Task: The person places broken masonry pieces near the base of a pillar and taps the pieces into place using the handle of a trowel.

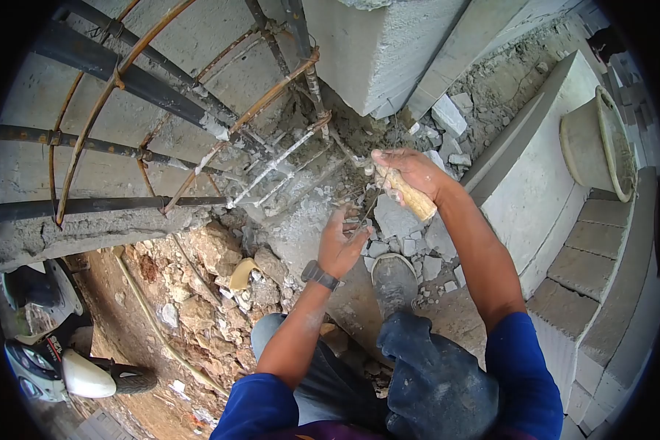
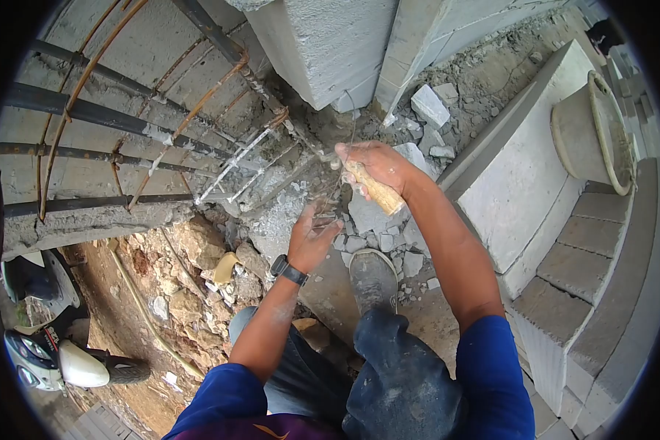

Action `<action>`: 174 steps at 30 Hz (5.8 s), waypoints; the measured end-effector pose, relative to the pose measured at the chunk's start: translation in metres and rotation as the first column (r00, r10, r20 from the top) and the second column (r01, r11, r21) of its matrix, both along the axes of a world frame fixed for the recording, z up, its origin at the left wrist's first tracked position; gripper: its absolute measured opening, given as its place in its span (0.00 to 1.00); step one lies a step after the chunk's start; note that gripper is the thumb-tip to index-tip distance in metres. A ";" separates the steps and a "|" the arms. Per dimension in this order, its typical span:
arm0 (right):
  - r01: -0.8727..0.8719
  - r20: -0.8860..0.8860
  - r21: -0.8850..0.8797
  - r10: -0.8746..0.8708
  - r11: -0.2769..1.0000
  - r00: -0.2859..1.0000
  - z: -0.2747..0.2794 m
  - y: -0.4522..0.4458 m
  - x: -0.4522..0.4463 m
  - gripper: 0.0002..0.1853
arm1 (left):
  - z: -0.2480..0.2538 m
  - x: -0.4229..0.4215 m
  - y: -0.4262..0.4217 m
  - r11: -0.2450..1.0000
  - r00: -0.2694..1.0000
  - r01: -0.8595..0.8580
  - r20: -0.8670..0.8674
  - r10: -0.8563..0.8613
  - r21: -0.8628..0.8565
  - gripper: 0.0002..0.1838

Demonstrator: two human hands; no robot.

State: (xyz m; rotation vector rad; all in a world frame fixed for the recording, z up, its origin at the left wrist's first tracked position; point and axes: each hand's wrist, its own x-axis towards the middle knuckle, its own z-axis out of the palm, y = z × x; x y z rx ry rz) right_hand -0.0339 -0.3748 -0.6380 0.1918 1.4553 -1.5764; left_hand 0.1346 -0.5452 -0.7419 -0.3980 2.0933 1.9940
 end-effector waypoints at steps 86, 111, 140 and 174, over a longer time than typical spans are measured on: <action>0.339 0.434 -0.524 -0.098 0.782 0.896 -0.021 -0.072 0.063 0.14 | 0.025 0.062 -0.041 0.949 0.942 -0.314 0.115 0.314 -0.017 0.25; 0.467 0.312 -0.339 -0.370 0.817 0.875 0.001 -0.107 0.099 0.09 | 0.019 0.066 -0.019 0.997 0.997 -0.076 -0.006 0.076 -0.009 0.19; -0.027 -0.085 -0.076 0.021 0.997 0.996 -0.006 0.028 0.005 0.27 | -0.005 0.054 -0.004 0.998 0.988 -0.069 0.141 0.068 0.000 0.25; -0.018 -0.202 0.192 0.058 0.981 0.978 0.003 -0.013 0.015 0.34 | -0.002 0.039 0.003 0.999 0.983 -0.029 0.182 0.032 -0.021 0.24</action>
